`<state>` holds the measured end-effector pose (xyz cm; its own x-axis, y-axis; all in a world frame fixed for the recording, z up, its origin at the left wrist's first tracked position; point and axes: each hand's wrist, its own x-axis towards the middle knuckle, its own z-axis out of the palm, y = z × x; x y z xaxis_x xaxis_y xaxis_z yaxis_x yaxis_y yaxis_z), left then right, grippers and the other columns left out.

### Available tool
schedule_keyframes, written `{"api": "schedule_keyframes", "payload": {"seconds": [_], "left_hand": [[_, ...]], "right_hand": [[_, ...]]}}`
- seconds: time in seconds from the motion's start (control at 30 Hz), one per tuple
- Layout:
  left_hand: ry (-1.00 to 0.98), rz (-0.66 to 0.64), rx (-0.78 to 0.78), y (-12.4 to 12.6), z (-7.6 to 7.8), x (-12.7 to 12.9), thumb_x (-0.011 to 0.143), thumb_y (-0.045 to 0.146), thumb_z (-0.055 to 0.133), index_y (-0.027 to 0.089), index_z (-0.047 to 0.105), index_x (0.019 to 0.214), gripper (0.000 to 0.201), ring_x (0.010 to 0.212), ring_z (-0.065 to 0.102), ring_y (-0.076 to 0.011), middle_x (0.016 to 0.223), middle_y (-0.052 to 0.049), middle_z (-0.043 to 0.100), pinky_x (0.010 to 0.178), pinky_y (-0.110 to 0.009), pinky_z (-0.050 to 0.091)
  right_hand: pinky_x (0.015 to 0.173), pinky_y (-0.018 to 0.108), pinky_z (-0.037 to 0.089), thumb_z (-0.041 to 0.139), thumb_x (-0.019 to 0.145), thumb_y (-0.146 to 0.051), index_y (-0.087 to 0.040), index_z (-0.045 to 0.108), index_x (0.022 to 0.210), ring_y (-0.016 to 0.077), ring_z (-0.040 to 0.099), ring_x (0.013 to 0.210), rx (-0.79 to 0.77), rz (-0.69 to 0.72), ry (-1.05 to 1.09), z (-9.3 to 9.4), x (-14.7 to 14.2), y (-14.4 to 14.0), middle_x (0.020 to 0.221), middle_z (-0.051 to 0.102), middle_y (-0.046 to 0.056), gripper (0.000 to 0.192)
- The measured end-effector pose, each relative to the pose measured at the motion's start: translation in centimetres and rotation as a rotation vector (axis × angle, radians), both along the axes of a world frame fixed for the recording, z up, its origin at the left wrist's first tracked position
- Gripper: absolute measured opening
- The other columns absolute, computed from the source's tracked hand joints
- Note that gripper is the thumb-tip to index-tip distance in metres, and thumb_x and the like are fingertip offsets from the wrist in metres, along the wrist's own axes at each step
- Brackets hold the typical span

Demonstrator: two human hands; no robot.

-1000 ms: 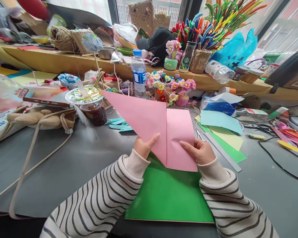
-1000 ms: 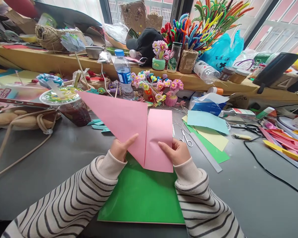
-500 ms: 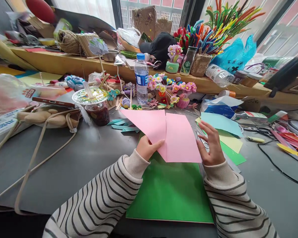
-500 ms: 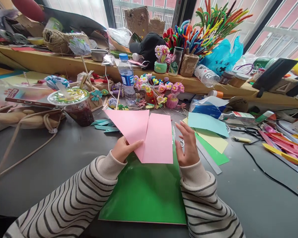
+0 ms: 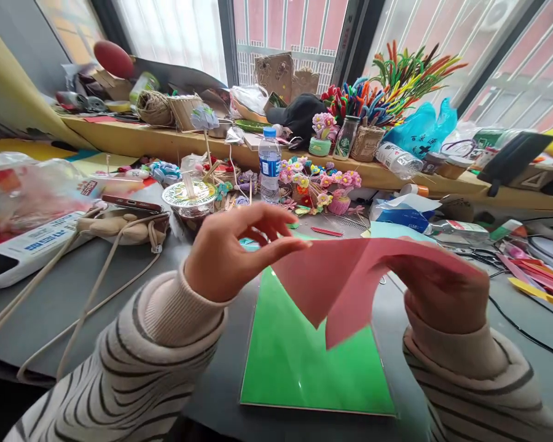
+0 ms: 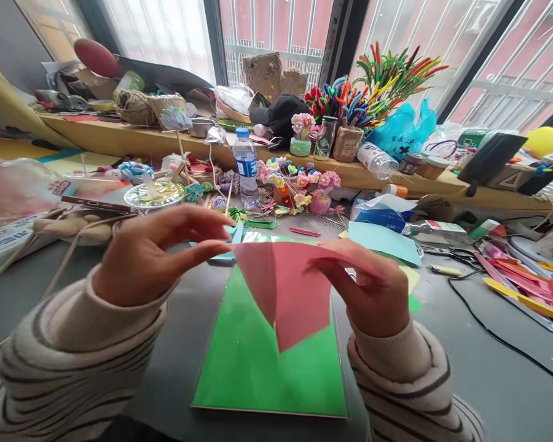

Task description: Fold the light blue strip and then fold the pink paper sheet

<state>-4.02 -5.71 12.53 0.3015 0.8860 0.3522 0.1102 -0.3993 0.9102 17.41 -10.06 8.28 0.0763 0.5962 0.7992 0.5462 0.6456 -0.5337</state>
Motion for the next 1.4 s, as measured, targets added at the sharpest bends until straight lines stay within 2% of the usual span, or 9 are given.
{"api": "schedule_keyframes", "payload": {"seconds": [0.07, 0.13, 0.23, 0.53, 0.63, 0.73, 0.83, 1.0, 1.4], "left_hand": [[-0.016, -0.018, 0.111, -0.4, 2.1, 0.6, 0.044, 0.018, 0.071, 0.017, 0.063, 0.076, 0.033, 0.078, 0.057, -0.0142, 0.08, -0.002, 0.063, 0.067, -0.02, 0.046], [0.0, -0.185, 0.134, -0.6, 3.6, 1.6, 0.037, 0.011, 0.072, 0.016, 0.065, 0.069, 0.032, 0.086, 0.055, -0.0157, 0.08, -0.001, 0.062, 0.073, -0.018, 0.043], [0.041, -0.343, 0.004, -0.6, 4.3, 3.0, 0.044, 0.012, 0.068, 0.015, 0.064, 0.056, 0.013, 0.068, 0.059, -0.0152, 0.062, 0.001, 0.062, 0.06, -0.02, 0.046], [0.12, -0.311, -0.037, -0.4, 3.2, 3.6, 0.053, 0.021, 0.064, 0.015, 0.064, 0.055, 0.006, 0.048, 0.052, -0.011, 0.049, 0.002, 0.057, 0.038, -0.017, 0.037], [0.153, -0.343, -0.054, -0.2, 3.0, 3.7, 0.054, 0.02, 0.063, 0.014, 0.064, 0.053, 0.006, 0.046, 0.051, -0.0105, 0.046, 0.002, 0.054, 0.037, -0.017, 0.035], [0.14, -0.348, -0.055, 0.1, 2.1, 3.8, 0.054, 0.019, 0.063, 0.013, 0.063, 0.051, 0.007, 0.043, 0.05, -0.0096, 0.044, 0.002, 0.052, 0.037, -0.017, 0.033], [0.118, -0.402, -0.089, 0.5, 0.7, 3.9, 0.057, 0.02, 0.061, 0.013, 0.064, 0.056, 0.008, 0.044, 0.05, -0.0098, 0.046, 0.002, 0.054, 0.037, -0.018, 0.034], [0.079, -0.393, -0.252, 0.8, -1.1, 3.7, 0.059, 0.024, 0.06, 0.014, 0.063, 0.066, 0.012, 0.052, 0.054, -0.0122, 0.057, -0.001, 0.061, 0.043, -0.019, 0.039], [0.099, -0.296, -0.18, 1.3, -0.9, 3.5, 0.057, 0.023, 0.059, 0.015, 0.063, 0.056, 0.009, 0.051, 0.053, -0.0118, 0.053, -0.001, 0.059, 0.044, -0.018, 0.04]], "right_hand": [[0.049, 0.022, 0.046, 0.057, 0.067, -0.011, -0.031, 0.062, 0.071, 0.0103, 0.056, 0.053, -0.018, 0.034, -0.018, 1.4, -0.2, -0.7, 0.06, 0.062, -0.007, 0.021], [0.044, 0.022, 0.045, 0.058, 0.066, -0.012, -0.032, 0.061, 0.066, 0.0107, 0.055, 0.049, -0.083, 0.027, 0.031, 2.6, -0.4, -1.3, 0.056, 0.061, -0.008, 0.021], [0.047, 0.028, 0.048, 0.063, 0.061, -0.019, -0.031, 0.062, 0.061, 0.0148, 0.057, 0.052, -0.235, -0.05, 0.126, 3.6, -0.6, -2.2, 0.058, 0.063, -0.006, 0.012], [0.046, 0.021, 0.048, 0.062, 0.062, -0.029, -0.027, 0.062, 0.073, 0.0114, 0.058, 0.056, -0.464, 0.04, 0.144, 4.7, 1.1, -2.1, 0.067, 0.064, -0.005, 0.011], [0.064, 0.026, 0.049, 0.061, 0.063, -0.029, -0.027, 0.054, 0.094, 0.0146, 0.057, 0.078, -0.392, 0.05, 0.015, 6.1, 1.6, -1.1, 0.089, 0.061, -0.001, 0.032], [0.08, 0.031, 0.041, 0.059, 0.065, -0.033, -0.026, 0.057, 0.092, 0.0171, 0.053, 0.09, -0.384, 0.056, -0.302, 7.2, 1.2, -0.2, 0.095, 0.059, 0.0, 0.028], [0.072, 0.03, 0.044, 0.054, 0.069, -0.035, -0.024, 0.06, 0.083, 0.0171, 0.056, 0.08, -0.417, 0.124, -0.484, 7.2, 0.2, 0.5, 0.085, 0.062, 0.001, 0.019], [0.061, 0.026, 0.045, 0.049, 0.072, -0.033, -0.023, 0.062, 0.074, 0.0146, 0.056, 0.067, -0.512, 0.225, -0.477, 5.9, -0.6, 1.6, 0.073, 0.063, 0.001, 0.016], [0.047, 0.019, 0.043, 0.051, 0.069, -0.033, -0.022, 0.062, 0.07, 0.0131, 0.055, 0.061, -0.633, 0.288, -0.421, 5.2, -0.4, 2.8, 0.067, 0.062, 0.0, 0.015]]}}
